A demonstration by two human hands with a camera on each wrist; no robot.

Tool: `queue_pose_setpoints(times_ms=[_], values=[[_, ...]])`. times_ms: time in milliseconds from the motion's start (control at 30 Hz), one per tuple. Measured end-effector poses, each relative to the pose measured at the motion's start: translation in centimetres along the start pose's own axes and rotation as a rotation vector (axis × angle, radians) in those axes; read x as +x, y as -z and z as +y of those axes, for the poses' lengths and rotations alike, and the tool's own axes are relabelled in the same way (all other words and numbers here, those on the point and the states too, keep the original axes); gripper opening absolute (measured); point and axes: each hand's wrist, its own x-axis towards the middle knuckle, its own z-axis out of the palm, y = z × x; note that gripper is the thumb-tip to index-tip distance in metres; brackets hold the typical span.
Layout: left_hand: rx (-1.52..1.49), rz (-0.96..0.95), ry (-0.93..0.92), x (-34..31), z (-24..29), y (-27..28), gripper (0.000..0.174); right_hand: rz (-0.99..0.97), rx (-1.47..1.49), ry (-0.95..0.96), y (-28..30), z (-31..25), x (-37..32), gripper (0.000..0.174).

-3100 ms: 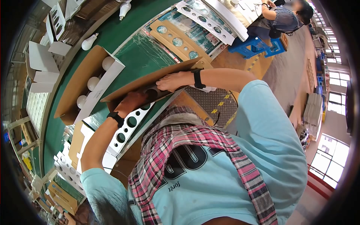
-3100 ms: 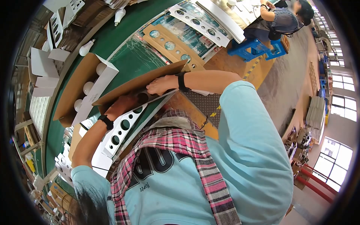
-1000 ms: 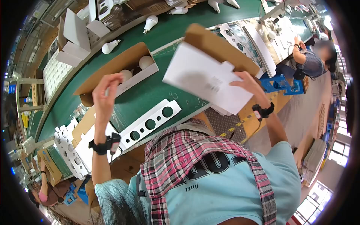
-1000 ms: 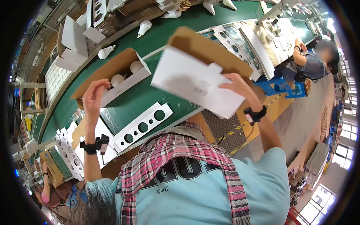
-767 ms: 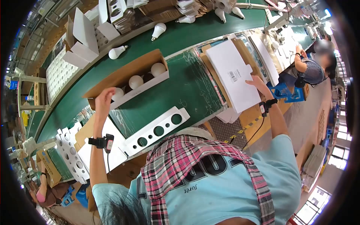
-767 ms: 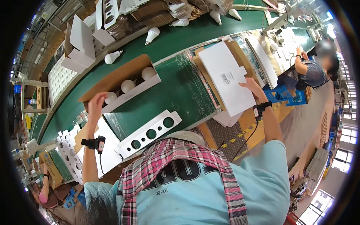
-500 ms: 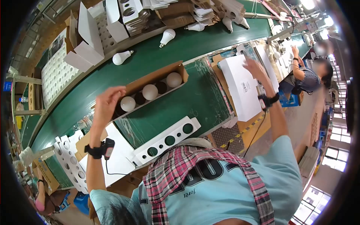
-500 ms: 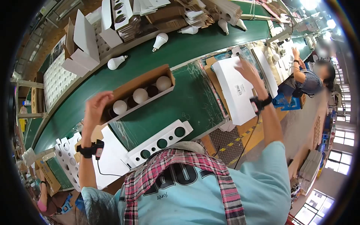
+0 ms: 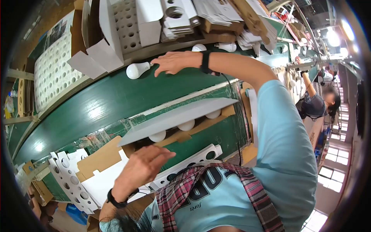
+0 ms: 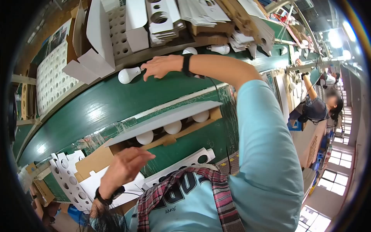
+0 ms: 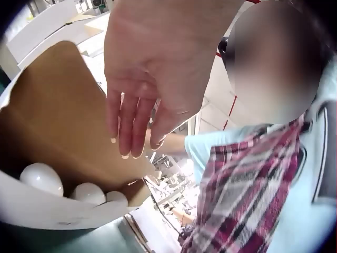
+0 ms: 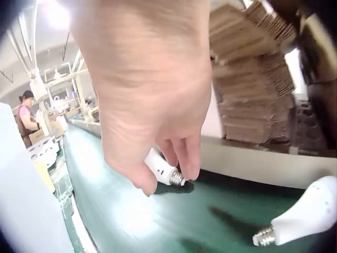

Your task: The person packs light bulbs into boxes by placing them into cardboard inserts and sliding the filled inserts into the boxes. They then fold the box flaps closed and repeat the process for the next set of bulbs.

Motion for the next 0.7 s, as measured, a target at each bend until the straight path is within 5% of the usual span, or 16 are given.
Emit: queue_pose_setpoints(times_ms=[233,300,400,500,567,700], values=[[0.238,-0.045,0.026,-0.7,-2.8,-1.7,0.047,0.119,-0.088,0.067,-4.0,2.0,5.4,0.045],[0.241,-0.030,0.055,-0.5,-3.2,-2.0,0.047,0.062,-0.035,0.024,-2.9,0.7,4.8,0.031],[0.212,-0.080,0.135,0.0,-3.7,-2.9,0.051,0.078,0.071,-0.014,-0.5,-1.2,1.9,0.016],[0.363,-0.138,0.142,0.0,-4.5,-4.0,0.059,0.095,0.118,-0.138,4.1,-4.7,-2.7,0.016],[0.373,-0.180,0.142,-0.4,-5.5,-4.9,0.060,0.273,0.162,-0.165,5.9,-6.6,-6.4,0.020],[0.357,-0.136,0.162,-0.9,-6.0,-5.3,0.051,0.417,0.340,-0.349,12.1,-15.2,-12.9,0.030]])
